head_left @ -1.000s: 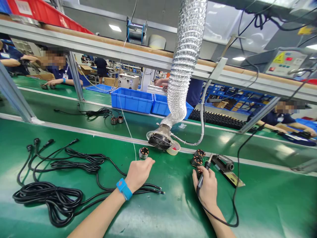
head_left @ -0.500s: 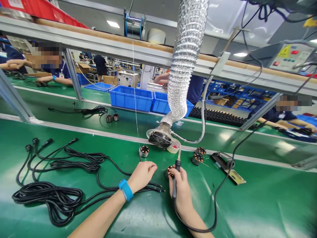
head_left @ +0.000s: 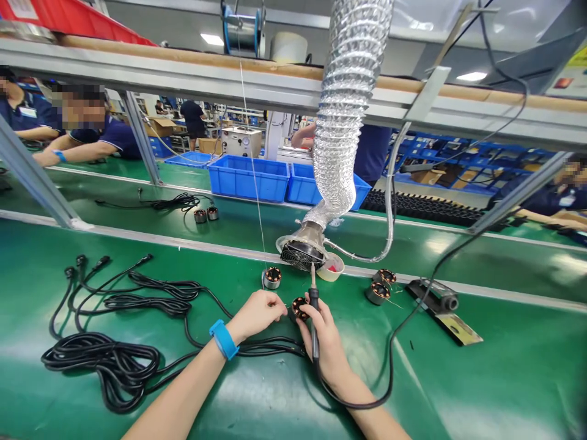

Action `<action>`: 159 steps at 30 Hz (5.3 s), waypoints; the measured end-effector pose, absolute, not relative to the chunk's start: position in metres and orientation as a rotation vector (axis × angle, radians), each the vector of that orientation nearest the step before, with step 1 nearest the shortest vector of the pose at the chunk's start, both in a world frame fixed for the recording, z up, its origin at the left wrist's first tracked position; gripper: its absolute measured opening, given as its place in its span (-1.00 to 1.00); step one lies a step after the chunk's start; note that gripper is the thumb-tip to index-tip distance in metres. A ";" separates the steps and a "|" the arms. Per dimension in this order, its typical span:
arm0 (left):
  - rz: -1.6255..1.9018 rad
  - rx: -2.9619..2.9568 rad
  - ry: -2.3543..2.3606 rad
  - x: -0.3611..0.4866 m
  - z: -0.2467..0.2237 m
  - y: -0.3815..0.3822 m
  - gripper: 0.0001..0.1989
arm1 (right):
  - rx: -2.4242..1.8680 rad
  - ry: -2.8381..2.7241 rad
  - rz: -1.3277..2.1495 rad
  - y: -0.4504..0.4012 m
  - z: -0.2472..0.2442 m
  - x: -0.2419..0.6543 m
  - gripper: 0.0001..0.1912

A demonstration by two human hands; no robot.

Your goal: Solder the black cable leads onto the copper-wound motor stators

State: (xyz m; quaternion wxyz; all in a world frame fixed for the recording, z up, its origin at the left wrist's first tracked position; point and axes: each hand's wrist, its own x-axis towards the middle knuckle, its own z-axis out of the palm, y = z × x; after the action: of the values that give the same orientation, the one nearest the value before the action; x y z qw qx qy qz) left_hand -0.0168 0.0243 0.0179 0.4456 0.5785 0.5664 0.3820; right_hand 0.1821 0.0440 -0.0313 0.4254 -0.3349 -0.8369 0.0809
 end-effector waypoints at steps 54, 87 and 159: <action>0.714 1.373 1.252 -0.012 0.016 0.017 -0.68 | -0.924 -1.967 0.541 0.038 -0.021 0.182 -0.64; 0.460 2.148 1.459 0.009 0.020 0.002 -0.88 | -0.941 -1.988 0.422 0.043 -0.021 0.188 -0.67; 1.011 1.200 1.170 0.000 0.033 0.010 -0.73 | -0.890 -1.546 0.823 0.025 -0.007 0.170 -0.81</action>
State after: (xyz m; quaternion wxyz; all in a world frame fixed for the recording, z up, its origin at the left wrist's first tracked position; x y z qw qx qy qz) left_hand 0.0002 0.0101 0.0329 0.5581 0.5086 0.4960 0.4287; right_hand 0.1699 0.0253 -0.0074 0.5550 -0.3768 -0.6546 0.3485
